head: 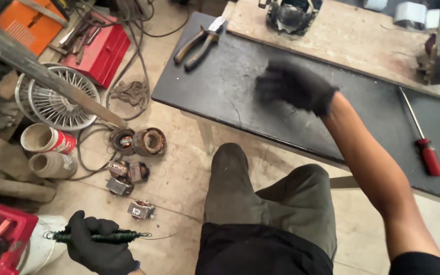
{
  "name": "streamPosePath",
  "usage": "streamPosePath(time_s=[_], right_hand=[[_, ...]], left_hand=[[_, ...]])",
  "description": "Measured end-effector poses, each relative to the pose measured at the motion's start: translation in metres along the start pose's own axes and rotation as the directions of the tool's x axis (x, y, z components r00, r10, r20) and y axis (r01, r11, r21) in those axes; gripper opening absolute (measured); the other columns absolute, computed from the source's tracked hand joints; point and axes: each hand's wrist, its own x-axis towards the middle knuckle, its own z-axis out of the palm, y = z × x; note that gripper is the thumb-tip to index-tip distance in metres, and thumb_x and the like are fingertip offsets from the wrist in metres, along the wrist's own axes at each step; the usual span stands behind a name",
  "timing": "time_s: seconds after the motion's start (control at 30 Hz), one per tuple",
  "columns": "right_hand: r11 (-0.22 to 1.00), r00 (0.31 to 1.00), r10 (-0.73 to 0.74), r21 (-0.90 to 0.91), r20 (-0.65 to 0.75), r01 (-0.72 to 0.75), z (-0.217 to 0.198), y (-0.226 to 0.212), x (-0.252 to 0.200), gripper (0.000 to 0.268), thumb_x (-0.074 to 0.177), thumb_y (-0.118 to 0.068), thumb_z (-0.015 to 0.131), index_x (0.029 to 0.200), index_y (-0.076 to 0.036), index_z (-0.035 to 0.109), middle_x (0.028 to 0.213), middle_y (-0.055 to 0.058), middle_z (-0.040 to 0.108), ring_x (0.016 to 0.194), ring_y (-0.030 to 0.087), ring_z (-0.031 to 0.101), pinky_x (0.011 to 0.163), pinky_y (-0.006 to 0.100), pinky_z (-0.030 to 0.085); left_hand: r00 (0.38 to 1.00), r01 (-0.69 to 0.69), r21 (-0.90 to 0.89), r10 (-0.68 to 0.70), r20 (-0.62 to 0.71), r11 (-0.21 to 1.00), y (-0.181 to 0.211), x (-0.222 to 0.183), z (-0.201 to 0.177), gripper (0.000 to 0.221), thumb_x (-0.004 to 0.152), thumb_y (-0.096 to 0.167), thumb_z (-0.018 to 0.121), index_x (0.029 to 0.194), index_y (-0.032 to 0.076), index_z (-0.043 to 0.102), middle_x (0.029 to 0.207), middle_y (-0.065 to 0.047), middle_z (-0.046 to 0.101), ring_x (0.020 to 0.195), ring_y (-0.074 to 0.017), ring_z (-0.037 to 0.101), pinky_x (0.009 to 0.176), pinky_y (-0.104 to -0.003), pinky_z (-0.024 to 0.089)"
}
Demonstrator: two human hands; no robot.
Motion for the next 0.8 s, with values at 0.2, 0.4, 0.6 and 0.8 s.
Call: streamPosePath(time_s=[0.2,0.4,0.6,0.8], right_hand=[[0.923,0.956,-0.277,0.249,-0.1,0.294,-0.04,-0.033,0.066,0.023,0.092,-0.035,0.073,0.092,-0.016,0.061,0.081,0.002,0.053,0.072,0.017,0.053,0.064,0.032,0.046],[0.853,0.892,-0.366,0.288,-0.267,0.436,-0.075,-0.024,0.117,0.019,0.1,-0.027,0.055,0.083,-0.018,0.057,0.066,-0.003,0.051,0.051,0.009,0.038,0.044,0.024,0.026],[0.824,0.815,-0.265,0.318,-0.515,0.469,-0.114,-0.035,0.163,0.02,0.094,-0.019,0.06,0.076,-0.013,0.063,0.053,-0.004,0.05,0.04,0.008,0.036,0.037,0.024,0.025],[0.806,0.964,-0.267,0.551,0.015,0.215,-0.122,-0.022,0.209,0.032,0.104,-0.021,0.055,0.072,-0.019,0.056,0.052,-0.008,0.046,0.041,0.004,0.031,0.04,0.022,0.024]], left_hand=[[1.0,-0.008,0.014,0.008,0.011,1.0,0.004,-0.007,-0.006,0.018,0.1,0.029,0.065,0.089,0.02,0.054,0.067,0.008,0.048,0.052,-0.0052,0.048,0.052,-0.02,0.041],[0.999,0.042,-0.053,-0.041,0.007,0.998,-0.004,0.008,-0.03,0.011,0.099,0.024,0.065,0.093,0.022,0.055,0.064,0.011,0.046,0.047,-0.0039,0.041,0.046,-0.019,0.033],[0.999,0.028,-0.021,-0.027,0.04,0.999,-0.008,0.015,-0.027,0.017,0.101,0.026,0.063,0.089,0.023,0.052,0.064,0.011,0.045,0.047,-0.0039,0.041,0.047,-0.02,0.034],[0.998,0.011,-0.057,-0.007,0.067,0.998,-0.003,0.012,-0.023,0.01,0.101,0.024,0.063,0.095,0.02,0.056,0.065,0.01,0.047,0.048,-0.0043,0.042,0.047,-0.02,0.035]])
